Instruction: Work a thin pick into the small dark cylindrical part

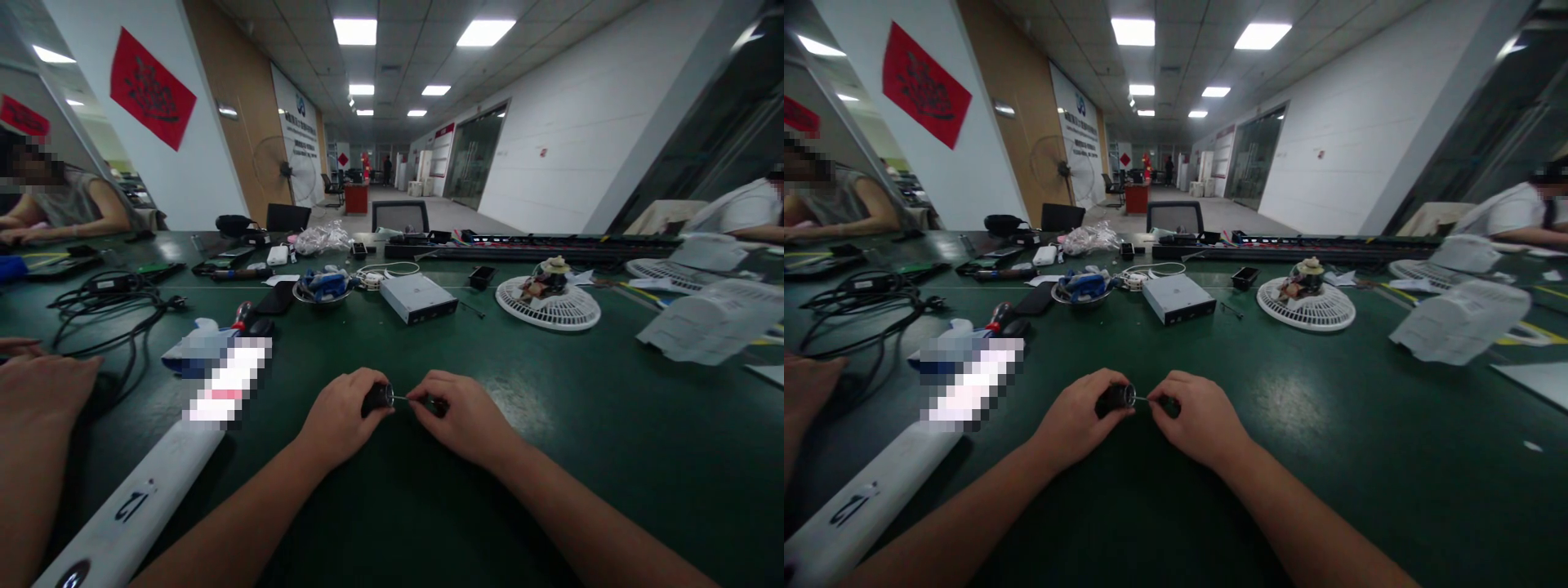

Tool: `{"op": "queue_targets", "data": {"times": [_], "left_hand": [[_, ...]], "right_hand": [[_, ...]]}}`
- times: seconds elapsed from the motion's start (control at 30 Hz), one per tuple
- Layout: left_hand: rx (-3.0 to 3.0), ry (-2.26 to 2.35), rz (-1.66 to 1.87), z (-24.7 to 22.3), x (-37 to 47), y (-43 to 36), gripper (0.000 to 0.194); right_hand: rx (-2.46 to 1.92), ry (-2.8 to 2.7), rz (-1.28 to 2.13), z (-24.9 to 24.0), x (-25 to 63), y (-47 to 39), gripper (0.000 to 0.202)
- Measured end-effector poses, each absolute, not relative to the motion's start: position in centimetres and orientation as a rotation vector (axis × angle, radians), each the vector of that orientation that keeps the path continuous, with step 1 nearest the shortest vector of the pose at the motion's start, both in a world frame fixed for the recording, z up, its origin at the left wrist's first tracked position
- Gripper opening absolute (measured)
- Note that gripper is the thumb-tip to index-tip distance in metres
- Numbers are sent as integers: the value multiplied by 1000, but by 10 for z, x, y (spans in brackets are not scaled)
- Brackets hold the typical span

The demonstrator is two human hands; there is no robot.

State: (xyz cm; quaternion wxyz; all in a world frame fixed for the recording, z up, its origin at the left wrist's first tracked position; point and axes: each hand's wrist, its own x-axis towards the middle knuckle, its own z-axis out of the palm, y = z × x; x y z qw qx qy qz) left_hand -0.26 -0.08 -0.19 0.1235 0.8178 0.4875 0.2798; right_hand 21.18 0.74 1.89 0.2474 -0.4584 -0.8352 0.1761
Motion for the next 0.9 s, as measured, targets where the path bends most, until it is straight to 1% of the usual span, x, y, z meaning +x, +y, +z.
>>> {"op": "queue_targets", "data": {"times": [0.13, 0.23, 0.37, 0.53, 0.7, 0.83, 0.9], "left_hand": [[2430, 1403, 818, -2, -2, 0, 28], [2475, 1382, 798, -2, -2, 0, 28], [2494, 1381, 798, -1, -2, 0, 30], [2509, 1359, 788, 0, -1, 0, 28], [2512, 1356, 810, 0, 0, -2, 30], [2538, 1329, 819, -1, -1, -1, 30], [2530, 1344, 820, 0, -1, 0, 29]], "right_hand": [[-1266, -2221, 646, 18, 213, 9, 15], [-1346, -2190, 672, 17, 213, 10, 14], [-1305, -2203, 796, 17, 211, 10, 15], [-1356, -2194, 676, 16, 208, 7, 15], [-1273, -2183, 844, 16, 209, 10, 16], [-1367, -2177, 737, 16, 208, 10, 15], [-1324, -2204, 768, 17, 207, 8, 16]]}}
